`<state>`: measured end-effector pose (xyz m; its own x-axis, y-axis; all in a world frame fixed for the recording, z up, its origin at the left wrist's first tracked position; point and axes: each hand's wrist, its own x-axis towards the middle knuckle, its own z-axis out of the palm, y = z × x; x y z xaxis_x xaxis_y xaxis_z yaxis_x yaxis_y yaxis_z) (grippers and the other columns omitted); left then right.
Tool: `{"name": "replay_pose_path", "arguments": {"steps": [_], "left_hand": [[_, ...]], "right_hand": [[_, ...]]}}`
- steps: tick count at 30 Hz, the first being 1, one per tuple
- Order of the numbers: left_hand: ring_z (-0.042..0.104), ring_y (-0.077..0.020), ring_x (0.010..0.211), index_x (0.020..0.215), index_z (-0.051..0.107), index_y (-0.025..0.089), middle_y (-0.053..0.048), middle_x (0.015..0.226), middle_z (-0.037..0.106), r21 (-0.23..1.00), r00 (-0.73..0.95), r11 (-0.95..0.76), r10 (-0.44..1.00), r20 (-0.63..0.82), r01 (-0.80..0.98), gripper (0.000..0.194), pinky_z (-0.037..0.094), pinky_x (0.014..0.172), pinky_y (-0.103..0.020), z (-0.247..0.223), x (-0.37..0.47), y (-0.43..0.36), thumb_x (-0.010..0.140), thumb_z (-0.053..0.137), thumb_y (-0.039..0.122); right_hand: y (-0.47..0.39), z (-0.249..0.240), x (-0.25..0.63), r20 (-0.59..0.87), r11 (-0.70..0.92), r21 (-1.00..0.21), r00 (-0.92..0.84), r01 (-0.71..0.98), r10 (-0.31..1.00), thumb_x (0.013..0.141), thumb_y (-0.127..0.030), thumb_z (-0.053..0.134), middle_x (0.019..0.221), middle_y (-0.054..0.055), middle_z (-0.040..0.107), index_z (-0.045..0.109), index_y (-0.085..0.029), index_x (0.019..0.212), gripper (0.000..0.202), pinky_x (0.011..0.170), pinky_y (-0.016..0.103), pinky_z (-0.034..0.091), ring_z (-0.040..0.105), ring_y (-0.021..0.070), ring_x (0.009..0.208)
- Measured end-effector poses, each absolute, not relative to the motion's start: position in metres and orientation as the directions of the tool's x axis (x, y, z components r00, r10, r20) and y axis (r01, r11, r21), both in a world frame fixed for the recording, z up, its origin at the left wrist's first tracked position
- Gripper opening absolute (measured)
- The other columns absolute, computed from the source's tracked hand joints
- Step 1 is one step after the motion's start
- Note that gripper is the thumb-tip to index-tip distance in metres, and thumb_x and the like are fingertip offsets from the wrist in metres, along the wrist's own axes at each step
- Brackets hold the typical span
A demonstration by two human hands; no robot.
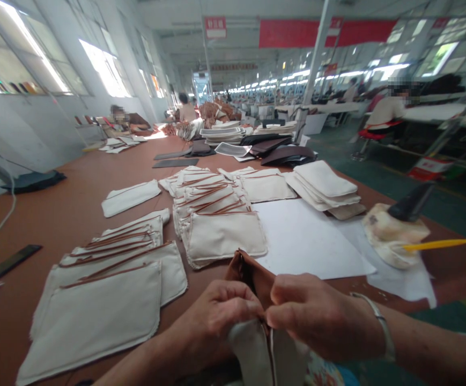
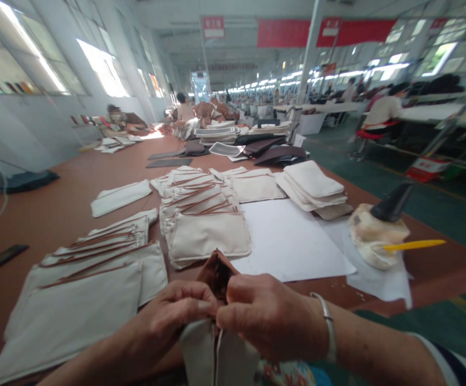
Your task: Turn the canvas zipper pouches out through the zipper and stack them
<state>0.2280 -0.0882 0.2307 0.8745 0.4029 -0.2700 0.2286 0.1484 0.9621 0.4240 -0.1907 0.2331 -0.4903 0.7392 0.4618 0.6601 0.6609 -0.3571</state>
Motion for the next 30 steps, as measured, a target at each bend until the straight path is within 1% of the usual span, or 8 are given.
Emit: {"name": "replay_pose_path", "arguments": {"steps": [4, 7, 9, 11, 18, 20, 25, 30], "left_hand": [[0.044, -0.0099, 0.057, 0.073, 0.062, 0.010, -0.002, 0.065, 0.057, 0.906, 0.837, 0.339, 0.393, -0.381, 0.253, 0.027, 0.033, 0.055, -0.022, 0.225, 0.233, -0.091, 0.066, 0.077, 0.032], [0.043, -0.0104, 0.058, 0.075, 0.061, 0.012, -0.002, 0.066, 0.057, 0.944, 0.842, 0.236, 0.437, -0.317, 0.233, 0.029, 0.031, 0.054, -0.022, 0.225, 0.231, -0.093, 0.072, 0.075, 0.037], [0.045, -0.0118, 0.060, 0.076, 0.061, 0.012, -0.003, 0.068, 0.058, 0.964, 0.848, 0.083, 0.461, -0.261, 0.251, 0.028, 0.031, 0.054, -0.023, 0.228, 0.228, -0.094, 0.078, 0.069, 0.039], [0.046, -0.0129, 0.062, 0.078, 0.062, 0.012, -0.003, 0.069, 0.057, 0.959, 0.856, -0.035, 0.460, -0.235, 0.281, 0.028, 0.031, 0.054, -0.023, 0.232, 0.225, -0.096, 0.082, 0.065, 0.039], [0.043, -0.0121, 0.061, 0.079, 0.062, 0.012, -0.001, 0.067, 0.053, 0.944, 0.886, -0.206, 0.439, -0.147, 0.258, 0.024, 0.031, 0.051, -0.022, 0.239, 0.223, -0.096, 0.084, 0.059, 0.035], [0.043, -0.0116, 0.061, 0.079, 0.061, 0.013, -0.001, 0.068, 0.053, 0.948, 0.894, -0.202, 0.424, -0.143, 0.248, 0.023, 0.032, 0.052, -0.021, 0.237, 0.222, -0.096, 0.086, 0.058, 0.034], [0.042, -0.0097, 0.055, 0.078, 0.053, 0.016, -0.001, 0.066, 0.055, 0.985, 0.908, -0.020, 0.391, -0.150, 0.172, 0.026, 0.031, 0.049, -0.021, 0.232, 0.224, -0.098, 0.088, 0.058, 0.040], [0.046, -0.0106, 0.057, 0.077, 0.058, 0.014, -0.002, 0.066, 0.056, 0.970, 0.901, -0.167, 0.425, -0.090, 0.176, 0.026, 0.034, 0.051, -0.021, 0.234, 0.222, -0.097, 0.088, 0.058, 0.038]], "right_hand": [[-0.192, 0.229, 0.427, 0.497, 0.700, -0.301, -0.520, 0.647, 0.694, 0.090, -0.010, 0.047, 0.074, 0.004, 0.051, 0.062, -0.017, 0.087, 0.017, 0.056, 0.027, 0.030, 0.043, 0.0146, 0.065], [-0.195, 0.229, 0.429, 0.480, 0.624, -0.596, -0.400, 0.505, 0.781, 0.096, -0.016, 0.046, 0.083, 0.003, 0.054, 0.058, -0.017, 0.099, 0.013, 0.061, 0.023, 0.037, 0.047, 0.0129, 0.070], [-0.196, 0.233, 0.430, 0.327, 0.428, -0.817, -0.301, 0.385, 0.896, 0.102, -0.026, 0.040, 0.085, 0.003, 0.054, 0.054, -0.016, 0.105, 0.018, 0.062, 0.022, 0.040, 0.048, 0.0119, 0.070], [-0.196, 0.239, 0.431, 0.164, 0.255, -0.894, -0.262, 0.369, 0.951, 0.105, -0.035, 0.034, 0.083, 0.003, 0.053, 0.054, -0.015, 0.100, 0.029, 0.061, 0.021, 0.039, 0.046, 0.0115, 0.068], [-0.185, 0.249, 0.428, 0.006, 0.201, -0.854, -0.378, 0.479, 0.926, 0.100, -0.043, 0.042, 0.070, 0.000, 0.051, 0.058, -0.013, 0.081, 0.039, 0.055, 0.018, 0.035, 0.043, 0.0098, 0.062], [-0.185, 0.246, 0.427, 0.058, 0.270, -0.823, -0.397, 0.501, 0.916, 0.100, -0.038, 0.043, 0.071, 0.001, 0.054, 0.059, -0.013, 0.083, 0.035, 0.055, 0.018, 0.035, 0.045, 0.0098, 0.062], [-0.188, 0.235, 0.423, 0.300, 0.509, -0.559, -0.412, 0.655, 0.860, 0.097, -0.028, 0.040, 0.068, 0.002, 0.051, 0.056, -0.013, 0.077, 0.030, 0.056, 0.026, 0.029, 0.038, 0.0118, 0.059], [-0.182, 0.249, 0.432, 0.111, 0.279, -0.868, -0.388, 0.410, 0.915, 0.103, -0.037, 0.035, 0.072, 0.001, 0.050, 0.054, -0.014, 0.083, 0.036, 0.056, 0.021, 0.035, 0.043, 0.0109, 0.062]]}}
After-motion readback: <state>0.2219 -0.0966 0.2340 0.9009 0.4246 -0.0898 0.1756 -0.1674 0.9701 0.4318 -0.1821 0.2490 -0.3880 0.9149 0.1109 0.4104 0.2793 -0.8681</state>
